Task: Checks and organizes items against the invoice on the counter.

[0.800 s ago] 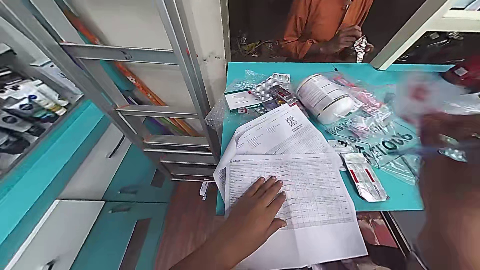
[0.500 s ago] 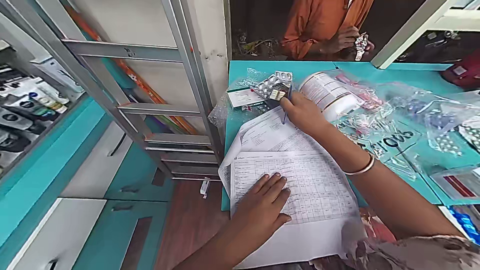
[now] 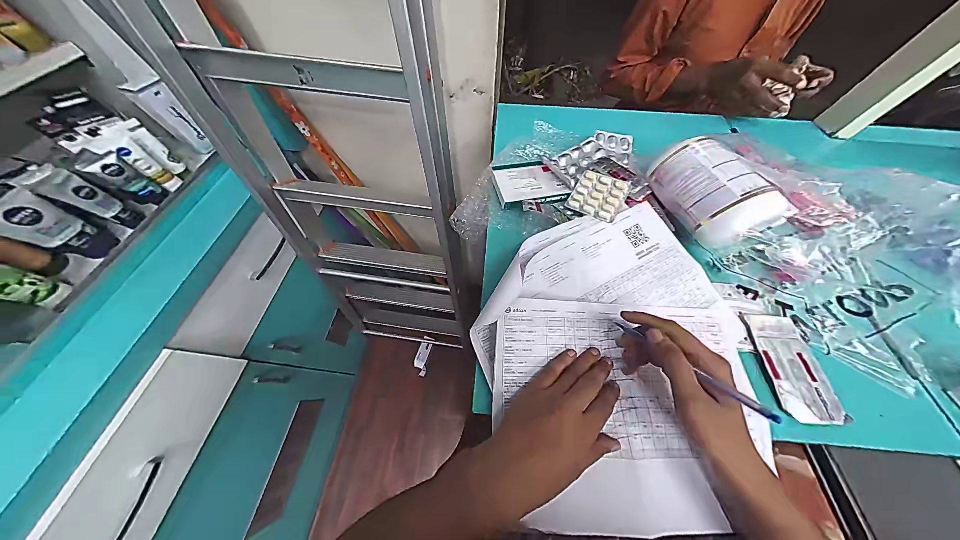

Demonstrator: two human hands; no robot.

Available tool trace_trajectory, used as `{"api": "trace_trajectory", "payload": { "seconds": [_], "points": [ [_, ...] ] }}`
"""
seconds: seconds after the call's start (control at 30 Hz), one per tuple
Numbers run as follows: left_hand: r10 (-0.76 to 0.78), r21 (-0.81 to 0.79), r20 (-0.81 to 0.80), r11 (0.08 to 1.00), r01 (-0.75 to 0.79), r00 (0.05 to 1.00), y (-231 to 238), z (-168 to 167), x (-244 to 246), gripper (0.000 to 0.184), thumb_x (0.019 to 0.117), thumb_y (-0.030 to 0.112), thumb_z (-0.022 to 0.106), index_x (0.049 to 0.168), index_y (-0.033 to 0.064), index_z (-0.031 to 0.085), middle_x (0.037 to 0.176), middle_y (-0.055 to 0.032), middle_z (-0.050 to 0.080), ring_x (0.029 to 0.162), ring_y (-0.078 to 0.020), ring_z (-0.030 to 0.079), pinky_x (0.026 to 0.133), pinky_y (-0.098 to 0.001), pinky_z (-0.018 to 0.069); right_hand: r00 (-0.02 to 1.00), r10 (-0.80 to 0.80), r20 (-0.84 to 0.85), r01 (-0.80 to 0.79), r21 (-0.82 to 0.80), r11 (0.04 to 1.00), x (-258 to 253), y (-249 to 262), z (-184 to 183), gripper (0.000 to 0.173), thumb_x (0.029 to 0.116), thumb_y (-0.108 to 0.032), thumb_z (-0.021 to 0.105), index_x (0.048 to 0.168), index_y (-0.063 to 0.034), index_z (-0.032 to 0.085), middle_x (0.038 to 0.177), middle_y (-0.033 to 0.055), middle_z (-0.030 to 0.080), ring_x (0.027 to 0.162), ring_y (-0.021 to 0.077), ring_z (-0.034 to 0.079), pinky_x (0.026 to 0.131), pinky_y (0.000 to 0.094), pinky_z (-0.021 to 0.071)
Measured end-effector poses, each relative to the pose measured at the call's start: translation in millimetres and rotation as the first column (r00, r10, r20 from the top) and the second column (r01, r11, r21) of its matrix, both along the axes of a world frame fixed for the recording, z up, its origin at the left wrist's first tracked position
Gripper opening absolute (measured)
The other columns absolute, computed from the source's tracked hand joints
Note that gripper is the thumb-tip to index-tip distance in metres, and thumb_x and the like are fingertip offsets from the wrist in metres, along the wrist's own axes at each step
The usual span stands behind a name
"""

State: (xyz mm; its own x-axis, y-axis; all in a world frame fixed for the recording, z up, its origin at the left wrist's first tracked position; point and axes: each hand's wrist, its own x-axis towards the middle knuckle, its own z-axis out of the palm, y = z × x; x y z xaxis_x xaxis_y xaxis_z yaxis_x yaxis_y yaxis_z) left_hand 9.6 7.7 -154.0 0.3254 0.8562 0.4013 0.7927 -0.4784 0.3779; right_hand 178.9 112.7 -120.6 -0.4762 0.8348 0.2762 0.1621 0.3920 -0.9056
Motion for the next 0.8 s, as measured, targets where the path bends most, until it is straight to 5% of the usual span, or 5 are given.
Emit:
{"api": "trace_trajectory", "payload": {
  "seconds": [0.2, 0.4, 0.57, 0.8],
  "points": [
    [0.006, 0.004, -0.004, 1.0, -0.006, 1.0, 1.1, -0.3, 0.2, 0.043, 0.0984, 0.039, 0.062, 0.127, 0.0074, 0.069, 0.142, -0.0119, 0.062, 0.139, -0.0275, 0.053, 0.117, -0.0433, 0.0403, 0.983, -0.161, -0.09, 0.168, 0.085, 0.982, 1.9, -4.3, -25.0, 0.01, 0.0862, -0.007, 0.063, 0.093, -0.0082, 0.07, 0.084, -0.0085, 0.072, 0.068, -0.0032, 0.064, 0.062, 0.0135, 0.054],
    [0.016, 0.032, 0.033, 0.999, -0.018, 0.999, 1.6, -6.8, 0.6, 0.042, 0.0989, 0.04, 0.061, 0.125, 0.0088, 0.071, 0.142, -0.0105, 0.063, 0.139, -0.0272, 0.054, 0.116, -0.0431, 0.0412, 0.983, -0.185, -0.005, 0.184, 0.106, 0.977, -0.6, -4.4, -26.8, 0.014, 0.0815, -0.009, 0.067, 0.093, -0.003, 0.07, 0.08, -0.005, 0.069, 0.063, -0.0039, 0.06, 0.057, 0.0129, 0.0517],
    [0.02, 0.061, 0.044, 0.998, -0.022, 0.999, 3.1, -13.2, 1.0, 0.042, 0.1001, 0.041, 0.058, 0.125, 0.0097, 0.071, 0.142, -0.0091, 0.063, 0.139, -0.0259, 0.054, 0.116, -0.0426, 0.0412, 0.977, -0.196, -0.087, 0.202, 0.076, 0.976, 0.8, -3.0, -26.2, 0.006, 0.081, -0.006, 0.067, 0.083, -0.0105, 0.068, 0.074, -0.0104, 0.068, 0.062, -0.0055, 0.06, 0.057, 0.0114, 0.0507],
    [0.003, 0.033, 0.056, 0.999, -0.005, 0.998, 2.3, -11.0, 0.6, 0.041, 0.1006, 0.039, 0.058, 0.126, 0.0081, 0.07, 0.142, -0.0103, 0.062, 0.139, -0.0271, 0.053, 0.117, -0.0435, 0.0402, 0.985, -0.168, -0.029, 0.17, 0.089, 0.981, -0.8, -2.7, -27.2, 0.004, 0.0814, -0.005, 0.067, 0.084, -0.0071, 0.069, 0.078, -0.0076, 0.07, 0.066, -0.0055, 0.062, 0.061, 0.0112, 0.0523]
  ]
}}
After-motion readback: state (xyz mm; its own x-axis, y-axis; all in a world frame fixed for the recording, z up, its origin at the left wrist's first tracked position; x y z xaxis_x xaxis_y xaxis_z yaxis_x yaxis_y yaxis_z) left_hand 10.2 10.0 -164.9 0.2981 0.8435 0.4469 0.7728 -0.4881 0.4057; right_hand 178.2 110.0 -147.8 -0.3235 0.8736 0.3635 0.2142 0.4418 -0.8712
